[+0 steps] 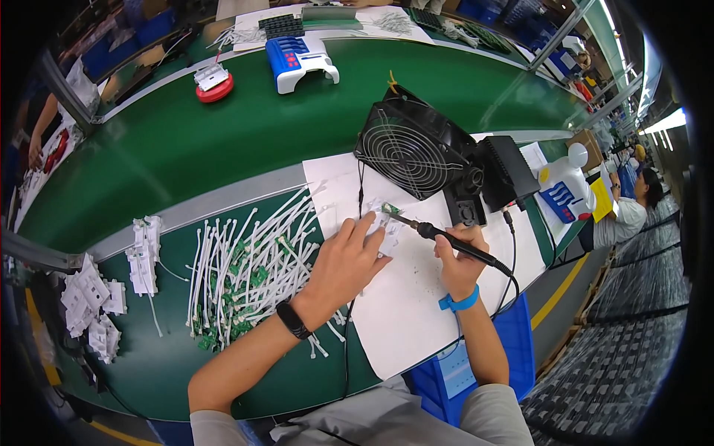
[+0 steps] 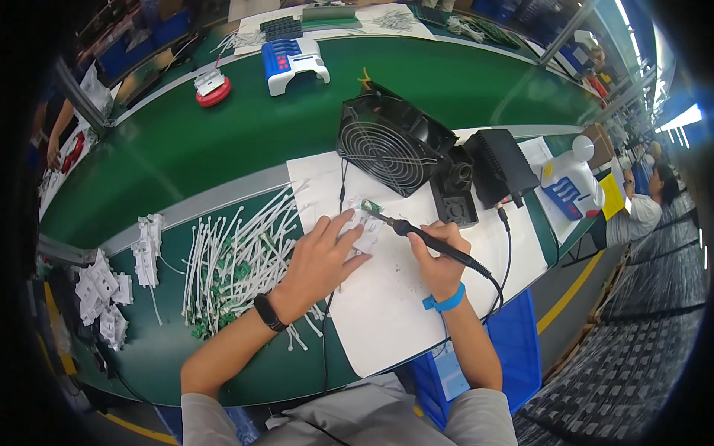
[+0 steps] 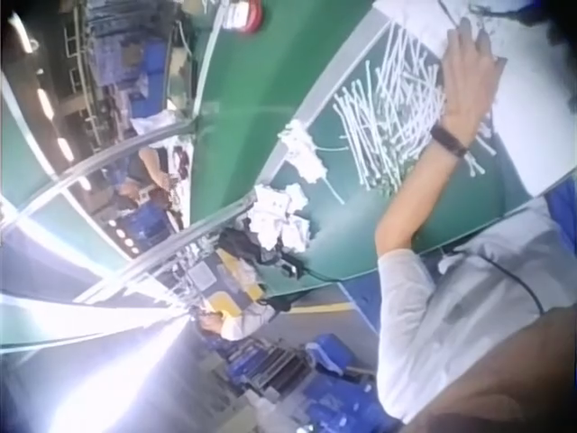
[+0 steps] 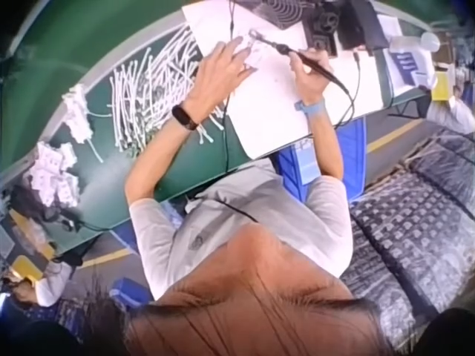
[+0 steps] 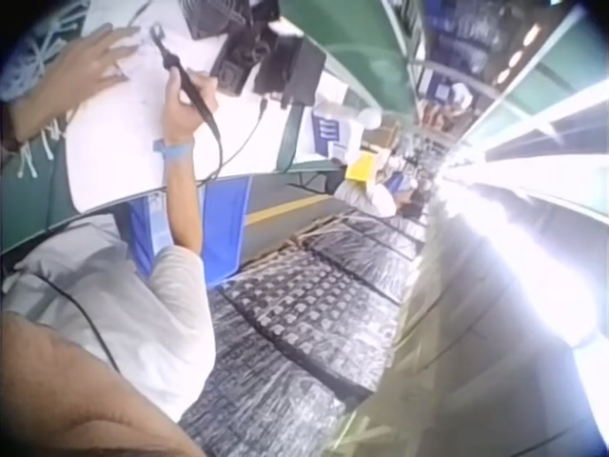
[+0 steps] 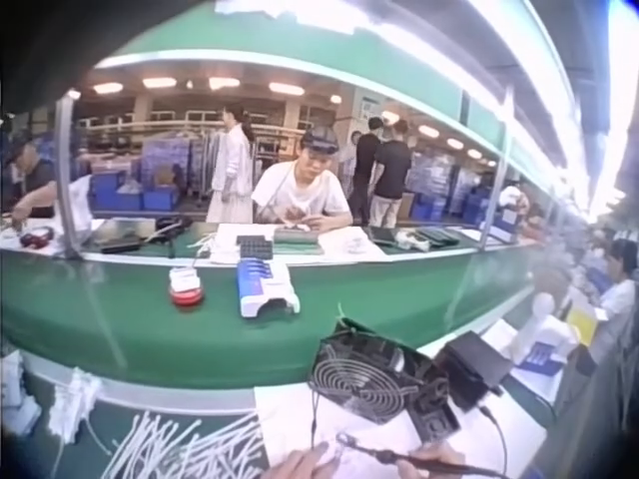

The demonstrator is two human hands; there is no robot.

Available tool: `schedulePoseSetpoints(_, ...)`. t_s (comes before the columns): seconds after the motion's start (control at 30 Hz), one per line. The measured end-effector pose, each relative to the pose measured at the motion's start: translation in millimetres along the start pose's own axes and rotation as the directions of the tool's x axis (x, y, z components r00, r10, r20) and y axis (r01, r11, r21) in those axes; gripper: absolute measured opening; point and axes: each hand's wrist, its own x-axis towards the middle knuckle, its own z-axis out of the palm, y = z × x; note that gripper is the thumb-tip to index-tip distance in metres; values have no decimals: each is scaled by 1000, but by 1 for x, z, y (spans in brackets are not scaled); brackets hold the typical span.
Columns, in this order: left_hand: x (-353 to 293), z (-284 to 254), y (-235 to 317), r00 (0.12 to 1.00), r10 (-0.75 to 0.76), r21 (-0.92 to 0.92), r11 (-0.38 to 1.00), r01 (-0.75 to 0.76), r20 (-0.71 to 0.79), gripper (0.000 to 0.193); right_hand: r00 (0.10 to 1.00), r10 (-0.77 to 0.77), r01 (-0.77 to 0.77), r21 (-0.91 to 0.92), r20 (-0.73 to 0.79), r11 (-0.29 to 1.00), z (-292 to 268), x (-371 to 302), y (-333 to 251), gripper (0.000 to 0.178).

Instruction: Soldering wires onto printed circuit boards for lighting components at an assembly station.

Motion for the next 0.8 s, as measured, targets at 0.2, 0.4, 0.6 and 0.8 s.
schedulePoseSetpoints(0.2,-1,0,-1,1000,-27,-52,998,27,1,40,999,42,-42,6,21,999,7,3,-12,21)
schedulePoseSetpoints(0.4,-1,-3,0,999,-42,-70,997,43,12,40,998,53,-54,15,24,998,9,3,-14,19)
schedulePoseSetpoints(0.6,0,-3,1,999,-37,-63,997,37,13,40,995,104,-104,91,6,990,10,3,-15,19)
schedulePoseSetpoints(0.8,1,-3,1,999,-38,-54,998,39,18,40,999,17,-17,5,49,1000,10,3,-13,19)
